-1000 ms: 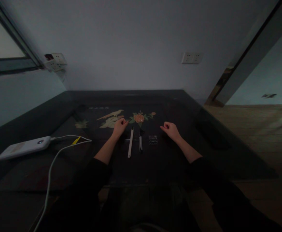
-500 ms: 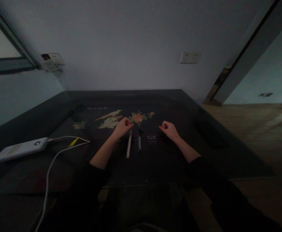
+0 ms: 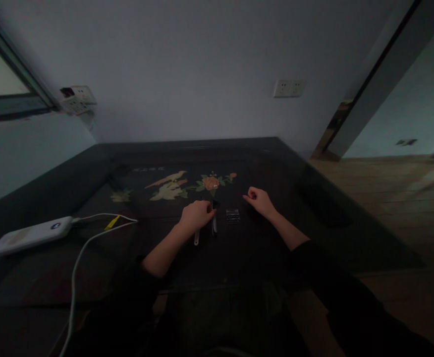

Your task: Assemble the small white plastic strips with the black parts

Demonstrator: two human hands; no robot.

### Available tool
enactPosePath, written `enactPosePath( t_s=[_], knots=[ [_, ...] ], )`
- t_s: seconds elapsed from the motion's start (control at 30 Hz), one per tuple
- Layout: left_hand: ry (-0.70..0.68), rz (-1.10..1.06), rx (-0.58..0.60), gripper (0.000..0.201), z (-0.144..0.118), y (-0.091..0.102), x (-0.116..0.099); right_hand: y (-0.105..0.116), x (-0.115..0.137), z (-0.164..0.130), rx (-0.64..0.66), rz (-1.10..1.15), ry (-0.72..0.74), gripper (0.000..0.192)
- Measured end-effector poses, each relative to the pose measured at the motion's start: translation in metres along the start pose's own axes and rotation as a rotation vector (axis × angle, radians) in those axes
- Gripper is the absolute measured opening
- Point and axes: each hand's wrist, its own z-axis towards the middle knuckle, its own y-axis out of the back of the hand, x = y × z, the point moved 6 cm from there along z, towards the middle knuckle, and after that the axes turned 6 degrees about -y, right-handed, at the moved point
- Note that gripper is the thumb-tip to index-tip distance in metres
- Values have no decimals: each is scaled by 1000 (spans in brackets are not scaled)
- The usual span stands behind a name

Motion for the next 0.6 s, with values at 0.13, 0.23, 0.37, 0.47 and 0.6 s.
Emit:
enactPosePath(
  t_s=[0.13, 0.23, 0.37, 0.47, 0.6],
  knots=[
    [-40, 28, 40, 33, -2, -4, -6, 0, 1, 0, 2, -5, 7, 28],
    [-52, 37, 20, 36, -2, -3, -9, 1, 1, 0, 3, -13, 6, 28],
    [-29, 20, -2, 35, -2, -4, -11, 0, 0, 0, 8, -19, 5, 28],
    [-3, -22, -23, 28, -2, -3, -11, 0, 0, 0, 10, -26, 11, 28],
    [35, -158, -88, 26, -2, 3, -8, 2, 2, -1, 1, -29, 16, 28]
  ],
)
